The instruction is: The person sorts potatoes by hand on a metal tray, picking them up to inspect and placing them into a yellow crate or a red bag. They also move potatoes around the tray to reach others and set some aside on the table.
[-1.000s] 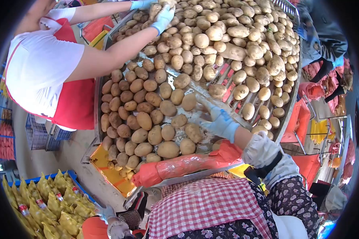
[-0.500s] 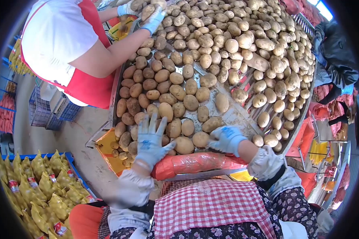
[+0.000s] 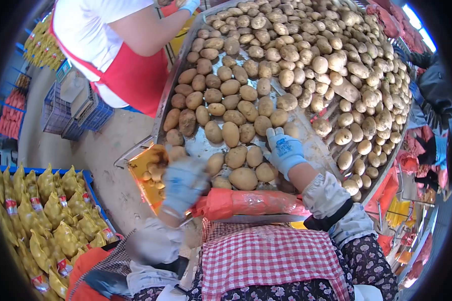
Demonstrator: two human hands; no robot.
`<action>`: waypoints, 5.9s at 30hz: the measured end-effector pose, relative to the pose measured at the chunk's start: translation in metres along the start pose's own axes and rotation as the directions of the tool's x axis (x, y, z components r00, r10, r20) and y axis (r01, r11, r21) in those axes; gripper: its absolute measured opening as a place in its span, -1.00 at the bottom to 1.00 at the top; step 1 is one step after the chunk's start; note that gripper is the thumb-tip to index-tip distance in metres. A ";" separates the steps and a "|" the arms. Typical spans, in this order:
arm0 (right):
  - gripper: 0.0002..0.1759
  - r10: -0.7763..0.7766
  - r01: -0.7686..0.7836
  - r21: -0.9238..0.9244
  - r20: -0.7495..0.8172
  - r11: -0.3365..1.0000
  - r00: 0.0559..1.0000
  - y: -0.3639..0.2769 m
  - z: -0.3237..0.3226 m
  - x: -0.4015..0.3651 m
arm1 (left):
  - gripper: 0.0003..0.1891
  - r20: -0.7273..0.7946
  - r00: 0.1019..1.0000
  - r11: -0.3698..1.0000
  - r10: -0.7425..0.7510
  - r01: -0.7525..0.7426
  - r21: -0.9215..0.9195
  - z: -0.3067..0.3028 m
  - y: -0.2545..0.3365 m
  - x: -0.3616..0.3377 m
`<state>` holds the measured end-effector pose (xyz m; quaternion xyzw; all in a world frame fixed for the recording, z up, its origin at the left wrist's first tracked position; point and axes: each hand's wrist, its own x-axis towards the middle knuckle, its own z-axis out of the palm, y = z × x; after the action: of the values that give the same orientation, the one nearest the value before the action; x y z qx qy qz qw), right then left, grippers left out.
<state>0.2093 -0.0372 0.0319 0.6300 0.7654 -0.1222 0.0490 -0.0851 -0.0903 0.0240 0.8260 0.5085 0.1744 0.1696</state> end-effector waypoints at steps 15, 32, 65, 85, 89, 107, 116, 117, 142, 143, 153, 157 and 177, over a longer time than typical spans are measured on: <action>-0.50 0.123 -0.273 0.848 0.243 0.455 0.962 0.038 0.018 -0.051 | -0.37 0.555 0.757 0.824 -0.345 0.528 -0.208 0.026 0.035 0.021; -0.60 0.014 0.104 0.284 -0.385 0.953 0.923 0.009 0.001 -0.027 | -0.58 0.224 0.899 0.891 -0.375 0.417 -0.179 0.006 0.039 0.005; -0.25 -0.062 0.040 0.378 0.048 0.925 0.997 -0.028 -0.012 -0.017 | -0.28 0.079 0.996 0.997 -0.038 0.033 0.063 0.029 0.030 0.029; -0.26 0.197 -0.158 0.118 -0.644 0.980 0.739 0.083 -0.032 0.132 | -0.47 -0.053 0.988 0.966 0.145 -0.153 -0.208 0.009 0.039 0.053; -0.30 0.174 -0.152 0.085 -0.434 0.985 0.884 0.088 -0.015 0.143 | -0.39 0.001 0.976 0.973 0.219 -0.219 -0.080 0.048 0.043 0.100; -0.40 -0.015 0.054 0.070 -0.462 0.996 0.887 0.084 -0.005 0.047 | -0.30 0.061 0.992 0.994 0.108 -0.108 0.008 0.035 0.044 0.042; -0.55 -0.321 0.340 0.058 -0.220 0.939 0.921 -0.016 -0.004 0.010 | -0.34 0.067 0.889 0.888 -0.453 0.457 -0.054 0.023 0.020 -0.011; -0.56 -0.311 0.303 -0.090 -0.098 0.949 0.945 -0.031 0.007 0.020 | -0.36 0.032 0.958 0.957 -0.284 0.285 -0.054 0.016 0.034 0.004; -0.56 -0.078 0.022 0.337 0.154 0.941 0.985 -0.013 -0.004 0.000 | -0.55 0.236 0.887 0.918 -0.398 0.385 0.099 0.047 0.002 0.050; -0.54 -0.018 0.001 0.322 0.050 0.947 0.999 -0.006 -0.016 0.007 | -0.56 0.222 0.833 0.861 -0.506 0.504 0.074 0.040 0.000 0.048; -0.60 -0.138 0.154 -0.145 0.115 0.977 0.984 -0.029 0.012 0.005 | -0.70 -0.067 0.963 0.950 -0.262 0.270 0.157 0.065 0.000 0.046; -0.57 -0.057 0.109 -0.150 0.314 0.983 0.948 -0.005 -0.003 -0.028 | -0.63 -0.056 0.944 0.944 -0.324 0.319 -0.081 0.053 0.032 0.049; -0.51 0.068 -0.146 0.373 0.214 0.916 0.974 0.006 0.007 -0.002 | -0.32 -0.194 0.970 0.964 0.143 -0.092 0.251 0.079 0.033 0.111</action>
<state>0.2149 -0.0400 0.0244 0.6531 0.6818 -0.3294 0.0059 0.0240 -0.0126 -0.0176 0.8462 0.4907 0.2077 0.0029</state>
